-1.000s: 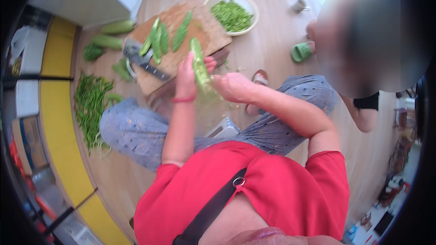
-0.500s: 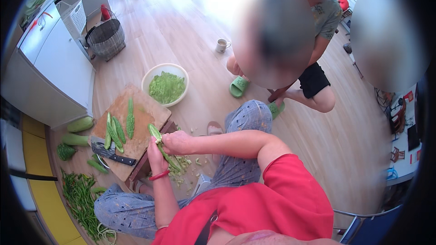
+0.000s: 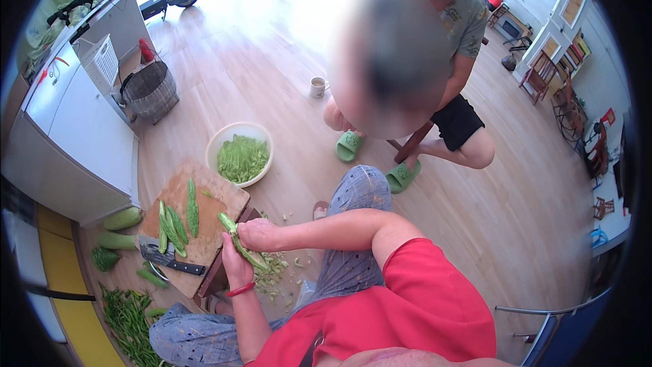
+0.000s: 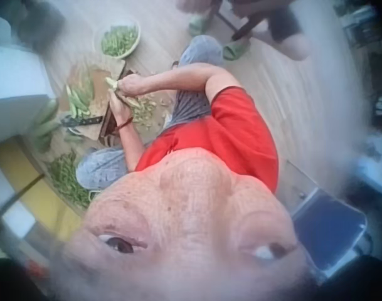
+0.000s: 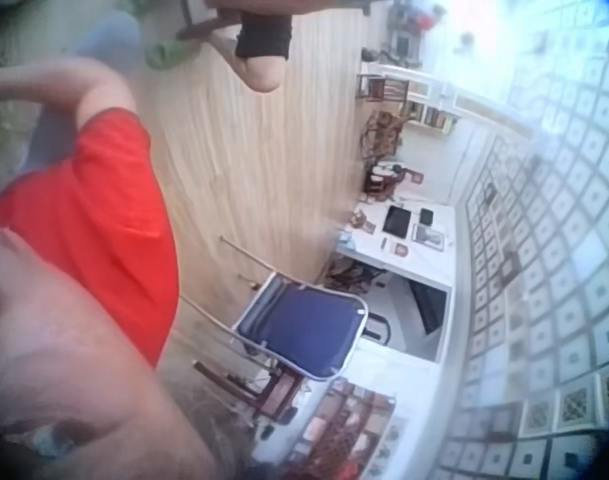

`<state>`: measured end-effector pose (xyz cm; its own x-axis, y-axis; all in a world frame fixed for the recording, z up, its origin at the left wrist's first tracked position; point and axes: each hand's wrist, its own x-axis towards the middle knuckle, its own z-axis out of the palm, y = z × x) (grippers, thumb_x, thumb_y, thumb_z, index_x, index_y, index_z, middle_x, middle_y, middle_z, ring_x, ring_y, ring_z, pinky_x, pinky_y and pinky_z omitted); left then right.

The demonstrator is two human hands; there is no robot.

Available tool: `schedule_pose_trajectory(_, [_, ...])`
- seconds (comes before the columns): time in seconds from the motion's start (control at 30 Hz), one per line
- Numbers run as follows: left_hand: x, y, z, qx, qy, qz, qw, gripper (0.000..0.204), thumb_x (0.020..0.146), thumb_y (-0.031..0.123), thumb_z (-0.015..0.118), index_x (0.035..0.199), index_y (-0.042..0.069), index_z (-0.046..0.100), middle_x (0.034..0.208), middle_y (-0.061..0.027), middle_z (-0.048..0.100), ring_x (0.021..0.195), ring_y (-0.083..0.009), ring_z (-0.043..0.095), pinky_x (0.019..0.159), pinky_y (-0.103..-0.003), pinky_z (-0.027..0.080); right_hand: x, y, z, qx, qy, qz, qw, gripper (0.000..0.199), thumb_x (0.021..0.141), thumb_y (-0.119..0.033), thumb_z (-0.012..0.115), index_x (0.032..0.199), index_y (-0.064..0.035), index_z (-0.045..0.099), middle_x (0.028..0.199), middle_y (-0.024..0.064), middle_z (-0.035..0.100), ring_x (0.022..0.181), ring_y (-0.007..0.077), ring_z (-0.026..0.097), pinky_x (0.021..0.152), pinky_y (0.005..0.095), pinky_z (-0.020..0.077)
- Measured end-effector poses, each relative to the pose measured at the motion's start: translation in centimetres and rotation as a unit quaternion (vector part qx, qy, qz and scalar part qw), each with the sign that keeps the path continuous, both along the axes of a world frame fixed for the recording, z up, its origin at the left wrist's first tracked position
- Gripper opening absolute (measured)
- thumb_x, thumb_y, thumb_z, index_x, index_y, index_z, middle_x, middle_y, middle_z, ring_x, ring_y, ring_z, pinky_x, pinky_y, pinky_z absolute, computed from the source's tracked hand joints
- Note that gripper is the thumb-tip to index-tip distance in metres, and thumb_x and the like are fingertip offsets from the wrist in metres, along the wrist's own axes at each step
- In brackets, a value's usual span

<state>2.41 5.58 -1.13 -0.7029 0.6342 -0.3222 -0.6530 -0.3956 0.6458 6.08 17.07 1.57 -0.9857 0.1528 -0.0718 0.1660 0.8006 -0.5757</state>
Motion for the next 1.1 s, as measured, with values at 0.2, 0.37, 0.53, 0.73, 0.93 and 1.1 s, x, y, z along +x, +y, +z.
schedule_pose_trajectory(0.2, [2.0, 0.8, 1.6, -0.044, 0.061, 0.018, 0.997, 0.037, 0.089, 0.014, 0.049, 0.122, 0.001, 0.038, 0.105, -0.0068, 0.052, 0.094, -0.0146, 0.052, 0.079, -0.027, 0.044, -0.5, 0.8, -0.4, -0.015, -0.009, -0.061, 0.998, 0.019, 0.073, -0.015, 0.053, 0.073, 0.0022, 0.061, 0.070, 0.0196, 0.062, 0.070, 0.0317, 0.063, 0.063, 0.0406, 0.0508])
schedule_pose_trajectory(0.37, [2.2, 0.4, 1.6, -0.090, 0.083, 0.007, 0.992, 0.039, 0.089, 0.011, 0.046, 0.126, 0.003, 0.037, 0.097, -0.0053, 0.055, 0.072, -0.0116, 0.054, 0.059, -0.024, 0.046, -0.2, 1.3, 0.8, -0.054, -0.071, -0.021, 0.996, 0.021, 0.071, -0.018, 0.055, 0.069, 0.0018, 0.063, 0.069, 0.0204, 0.062, 0.069, 0.0308, 0.064, 0.062, 0.0398, 0.0510])
schedule_pose_trajectory(0.53, [1.1, -0.4, 1.8, -0.064, 0.010, -0.006, 0.998, 0.038, 0.089, 0.011, 0.042, 0.126, 0.005, 0.040, 0.094, -0.0034, 0.058, 0.060, -0.0099, 0.053, 0.047, -0.022, 0.044, -2.0, 1.6, -3.0, -0.039, -0.046, -0.033, 0.998, 0.023, 0.070, -0.019, 0.052, 0.068, 0.0015, 0.062, 0.068, 0.0212, 0.061, 0.067, 0.0326, 0.062, 0.064, 0.0417, 0.0501])
schedule_pose_trajectory(0.73, [-0.8, -2.1, -1.0, 0.086, -0.150, -0.022, 0.985, 0.039, 0.092, 0.027, 0.038, 0.115, -0.002, 0.046, 0.101, -0.0160, 0.059, 0.078, -0.0246, 0.062, 0.057, -0.030, 0.053, -0.2, 2.8, -1.2, -0.038, -0.035, -0.018, 0.999, 0.027, 0.080, -0.025, 0.051, 0.080, 0.0019, 0.055, 0.076, 0.0244, 0.059, 0.070, 0.0379, 0.059, 0.061, 0.0462, 0.0468])
schedule_pose_trajectory(0.93, [-1.5, -2.8, -1.2, 0.142, -0.129, -0.027, 0.981, 0.043, 0.091, 0.031, 0.038, 0.119, -0.001, 0.044, 0.111, -0.0188, 0.053, 0.105, -0.0341, 0.052, 0.092, -0.046, 0.040, 0.5, 2.4, 0.4, -0.043, 0.035, 0.038, 0.998, 0.022, 0.085, -0.019, 0.041, 0.087, 0.0017, 0.048, 0.075, 0.0241, 0.060, 0.074, 0.0402, 0.058, 0.065, 0.0470, 0.0444])
schedule_pose_trajectory(1.1, [-0.6, -2.3, 0.4, 0.103, -0.099, -0.039, 0.989, 0.041, 0.091, 0.029, 0.040, 0.125, 0.007, 0.038, 0.102, -0.0129, 0.054, 0.094, -0.0262, 0.058, 0.070, -0.039, 0.053, -0.2, 2.3, 2.4, -0.018, -0.039, 0.033, 0.999, 0.019, 0.083, -0.016, 0.043, 0.084, 0.0014, 0.049, 0.076, 0.0223, 0.060, 0.074, 0.0396, 0.058, 0.064, 0.0460, 0.0449])
